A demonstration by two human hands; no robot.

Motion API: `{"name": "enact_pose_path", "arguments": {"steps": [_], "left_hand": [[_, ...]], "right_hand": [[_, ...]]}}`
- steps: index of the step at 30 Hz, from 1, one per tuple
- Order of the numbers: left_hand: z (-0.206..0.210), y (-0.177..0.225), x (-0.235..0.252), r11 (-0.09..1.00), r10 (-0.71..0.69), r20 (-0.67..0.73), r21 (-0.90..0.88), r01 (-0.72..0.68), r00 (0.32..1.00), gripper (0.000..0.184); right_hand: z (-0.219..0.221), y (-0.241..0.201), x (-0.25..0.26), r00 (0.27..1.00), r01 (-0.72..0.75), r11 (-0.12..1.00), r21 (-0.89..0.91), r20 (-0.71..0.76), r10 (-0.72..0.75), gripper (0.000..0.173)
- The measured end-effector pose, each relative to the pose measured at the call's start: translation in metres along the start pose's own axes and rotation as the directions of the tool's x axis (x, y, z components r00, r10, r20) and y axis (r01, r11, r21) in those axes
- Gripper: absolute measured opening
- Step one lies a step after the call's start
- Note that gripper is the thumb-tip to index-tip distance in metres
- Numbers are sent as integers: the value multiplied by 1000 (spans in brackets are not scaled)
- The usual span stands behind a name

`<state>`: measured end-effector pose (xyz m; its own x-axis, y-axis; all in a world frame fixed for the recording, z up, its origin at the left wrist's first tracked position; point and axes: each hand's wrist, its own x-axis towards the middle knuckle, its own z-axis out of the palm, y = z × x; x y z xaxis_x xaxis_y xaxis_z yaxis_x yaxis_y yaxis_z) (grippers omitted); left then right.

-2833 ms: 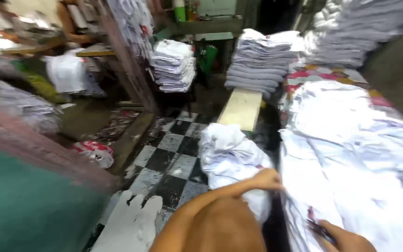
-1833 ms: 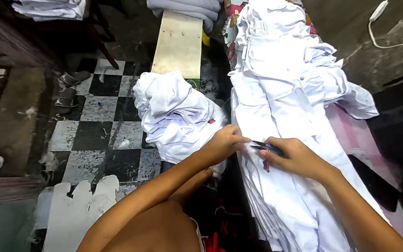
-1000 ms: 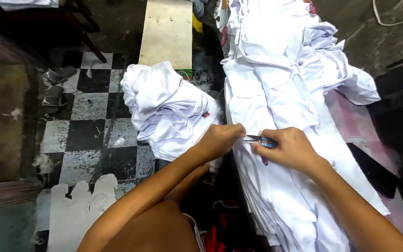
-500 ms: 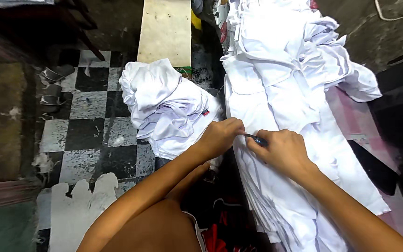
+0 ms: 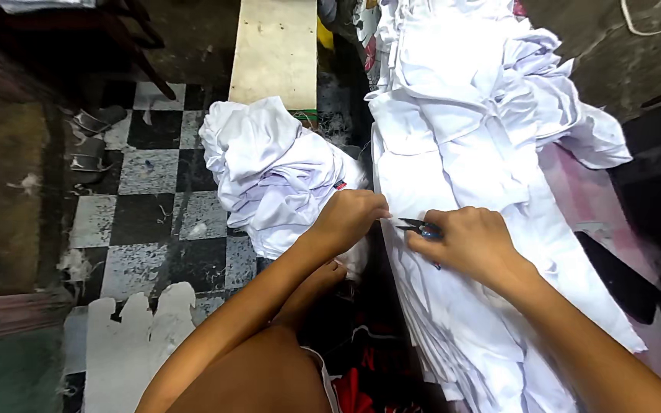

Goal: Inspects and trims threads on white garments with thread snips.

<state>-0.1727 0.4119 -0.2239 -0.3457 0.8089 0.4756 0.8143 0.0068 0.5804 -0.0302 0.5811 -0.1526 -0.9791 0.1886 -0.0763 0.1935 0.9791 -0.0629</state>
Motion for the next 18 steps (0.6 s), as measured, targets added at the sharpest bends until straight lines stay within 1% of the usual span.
{"name": "enact_pose_path", "arguments": {"steps": [1,8,11,13,15,17,18], "left_hand": [[-2,4,-2,1000,2,16,-1,-2,1000,10],[-2,2,5,999,41,-12,-32,-41,999,12],[-2,2,5,1000,17,14,-21,-16,1000,12],[-6,2,5,997,-82,122,7,82,989,15],[-9,1,6,969,-247,273,58,240,930,21],[-6,-1,3,927,-374,330,101,361,867,35],[-3,-2,1,913,-405,324,104,394,855,43]], "right_hand": [[1,-1,1,1000,14,1000,-8,1,-14,52],[3,-6,8,995,97,992,-80,-7,-97,49],[4,-4,8,995,95,993,-65,-5,-96,48],[0,0,7,997,69,997,-31,-23,-70,49],[-5,6,6,999,26,999,-19,-42,-26,51],[-8,14,5,997,1,1000,-19,-78,-2,52],[-9,17,4,996,-6,1000,-13,-91,4,53]]}}
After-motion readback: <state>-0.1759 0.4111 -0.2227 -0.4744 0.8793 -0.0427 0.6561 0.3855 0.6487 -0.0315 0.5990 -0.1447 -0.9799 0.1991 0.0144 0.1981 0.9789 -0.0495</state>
